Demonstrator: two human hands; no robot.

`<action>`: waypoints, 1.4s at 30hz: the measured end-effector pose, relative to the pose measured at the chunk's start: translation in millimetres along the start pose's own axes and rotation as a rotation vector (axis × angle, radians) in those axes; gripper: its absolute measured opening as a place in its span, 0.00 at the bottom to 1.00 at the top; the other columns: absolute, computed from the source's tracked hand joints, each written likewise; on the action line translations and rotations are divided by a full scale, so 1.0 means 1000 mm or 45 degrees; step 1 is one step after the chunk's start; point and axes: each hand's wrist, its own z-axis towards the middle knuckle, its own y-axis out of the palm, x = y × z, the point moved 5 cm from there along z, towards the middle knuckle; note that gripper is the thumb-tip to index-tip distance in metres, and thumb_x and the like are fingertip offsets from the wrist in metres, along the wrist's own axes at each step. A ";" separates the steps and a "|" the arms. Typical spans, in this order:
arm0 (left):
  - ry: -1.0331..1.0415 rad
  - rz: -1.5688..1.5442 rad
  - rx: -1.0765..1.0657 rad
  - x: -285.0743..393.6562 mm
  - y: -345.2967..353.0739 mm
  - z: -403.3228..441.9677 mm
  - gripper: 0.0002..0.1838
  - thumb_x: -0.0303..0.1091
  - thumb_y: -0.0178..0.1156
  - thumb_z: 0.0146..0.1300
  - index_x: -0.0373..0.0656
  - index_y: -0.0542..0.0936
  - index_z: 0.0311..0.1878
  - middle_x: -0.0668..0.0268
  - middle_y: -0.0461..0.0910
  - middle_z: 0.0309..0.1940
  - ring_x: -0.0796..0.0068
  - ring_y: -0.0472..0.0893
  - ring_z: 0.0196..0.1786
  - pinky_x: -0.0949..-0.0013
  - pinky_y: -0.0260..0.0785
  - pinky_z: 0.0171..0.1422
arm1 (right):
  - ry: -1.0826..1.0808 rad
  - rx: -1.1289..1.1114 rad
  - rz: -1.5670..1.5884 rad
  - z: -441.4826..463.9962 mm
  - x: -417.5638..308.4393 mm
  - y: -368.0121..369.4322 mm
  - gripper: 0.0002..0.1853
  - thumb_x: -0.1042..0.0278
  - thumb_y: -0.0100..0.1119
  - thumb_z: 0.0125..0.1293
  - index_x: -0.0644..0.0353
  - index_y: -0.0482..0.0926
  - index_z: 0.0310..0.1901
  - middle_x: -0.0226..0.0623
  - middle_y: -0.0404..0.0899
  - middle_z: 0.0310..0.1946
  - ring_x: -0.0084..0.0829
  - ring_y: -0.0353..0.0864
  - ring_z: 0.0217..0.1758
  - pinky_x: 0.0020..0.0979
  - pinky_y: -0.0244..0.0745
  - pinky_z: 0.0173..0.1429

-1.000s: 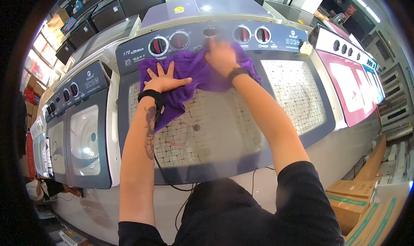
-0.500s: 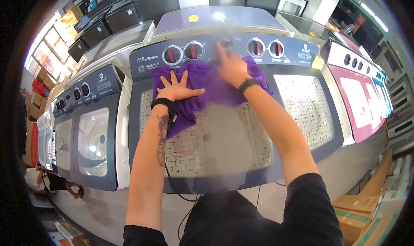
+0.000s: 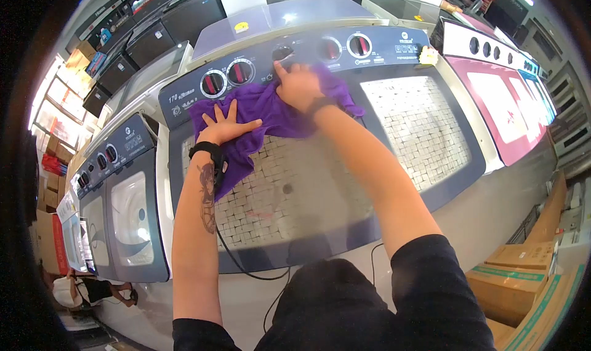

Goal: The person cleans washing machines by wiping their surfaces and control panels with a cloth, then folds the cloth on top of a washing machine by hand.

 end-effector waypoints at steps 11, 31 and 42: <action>-0.003 -0.049 0.007 0.003 -0.002 -0.010 0.67 0.85 0.55 0.43 0.60 0.41 0.82 0.51 0.27 0.81 0.36 0.24 0.80 0.29 0.24 0.77 | -0.035 0.191 0.219 -0.004 0.015 0.014 0.36 0.55 0.61 0.59 0.53 0.66 0.71 0.54 0.77 0.49 0.54 0.76 0.53 0.49 0.72 0.58; -0.011 -0.073 0.012 0.003 -0.004 -0.008 0.66 0.85 0.56 0.43 0.63 0.43 0.81 0.51 0.28 0.81 0.35 0.24 0.79 0.28 0.24 0.77 | 0.235 -0.161 0.296 0.011 0.018 -0.008 0.49 0.56 0.66 0.57 0.68 0.50 0.74 0.58 0.81 0.44 0.57 0.81 0.48 0.49 0.77 0.53; -0.006 -0.097 0.005 0.002 -0.004 -0.006 0.66 0.83 0.58 0.43 0.62 0.43 0.81 0.50 0.27 0.81 0.35 0.23 0.79 0.28 0.24 0.77 | 0.161 -0.152 0.322 0.009 0.015 -0.010 0.40 0.54 0.63 0.60 0.68 0.59 0.68 0.57 0.80 0.47 0.56 0.81 0.50 0.48 0.77 0.54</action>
